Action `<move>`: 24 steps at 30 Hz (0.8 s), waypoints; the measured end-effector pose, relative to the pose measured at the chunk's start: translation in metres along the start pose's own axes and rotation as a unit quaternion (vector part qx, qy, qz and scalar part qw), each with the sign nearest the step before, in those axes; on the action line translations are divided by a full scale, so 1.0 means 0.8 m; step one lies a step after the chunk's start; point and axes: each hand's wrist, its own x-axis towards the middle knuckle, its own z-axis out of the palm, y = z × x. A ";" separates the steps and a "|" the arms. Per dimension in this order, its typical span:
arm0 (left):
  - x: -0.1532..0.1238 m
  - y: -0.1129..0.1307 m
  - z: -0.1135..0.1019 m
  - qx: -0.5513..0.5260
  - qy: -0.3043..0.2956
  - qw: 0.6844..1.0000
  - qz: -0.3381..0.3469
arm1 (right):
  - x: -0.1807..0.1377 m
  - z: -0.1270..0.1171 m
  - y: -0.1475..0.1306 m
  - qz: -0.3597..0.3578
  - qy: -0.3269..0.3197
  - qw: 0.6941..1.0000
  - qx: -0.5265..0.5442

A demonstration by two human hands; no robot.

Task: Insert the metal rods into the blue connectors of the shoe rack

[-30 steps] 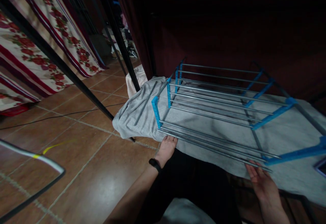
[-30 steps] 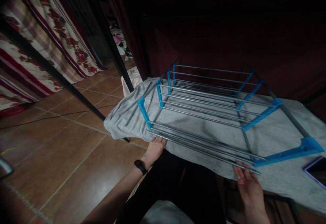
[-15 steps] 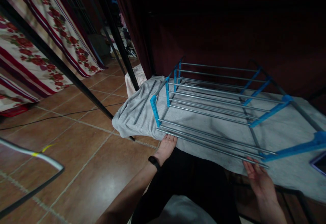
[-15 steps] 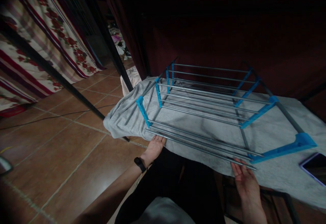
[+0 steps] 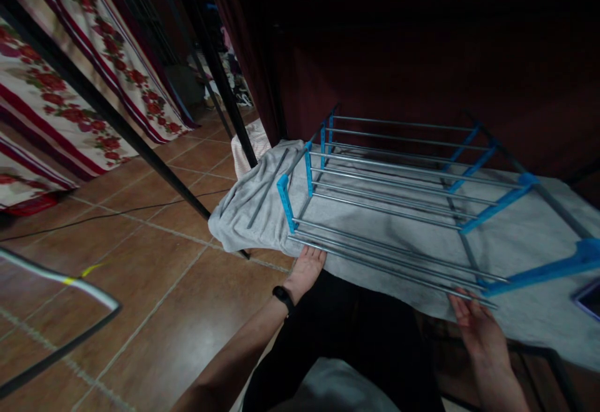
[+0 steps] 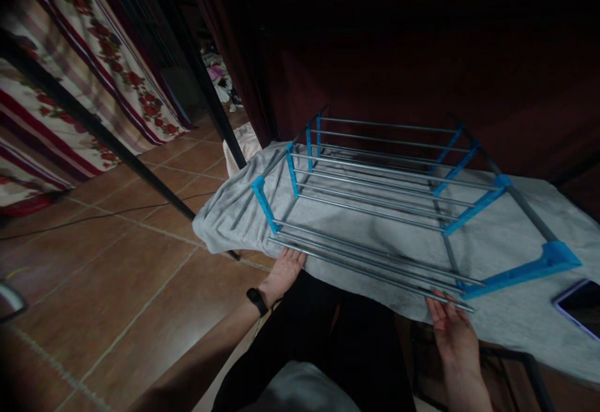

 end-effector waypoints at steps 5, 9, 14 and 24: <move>-0.001 -0.001 -0.005 0.000 -0.022 1.000 0.007 | -0.008 0.002 -0.005 -0.005 0.004 1.000 -0.008; -0.001 0.000 -0.005 0.003 -0.019 1.000 0.009 | -0.012 -0.002 -0.008 0.008 0.006 1.000 -0.005; -0.001 0.001 -0.004 0.016 -0.011 1.000 0.011 | -0.012 -0.018 -0.006 0.010 0.009 1.000 -0.014; -0.005 -0.001 -0.012 0.034 -0.070 0.995 0.058 | -0.006 -0.040 -0.002 0.035 0.035 0.999 -0.018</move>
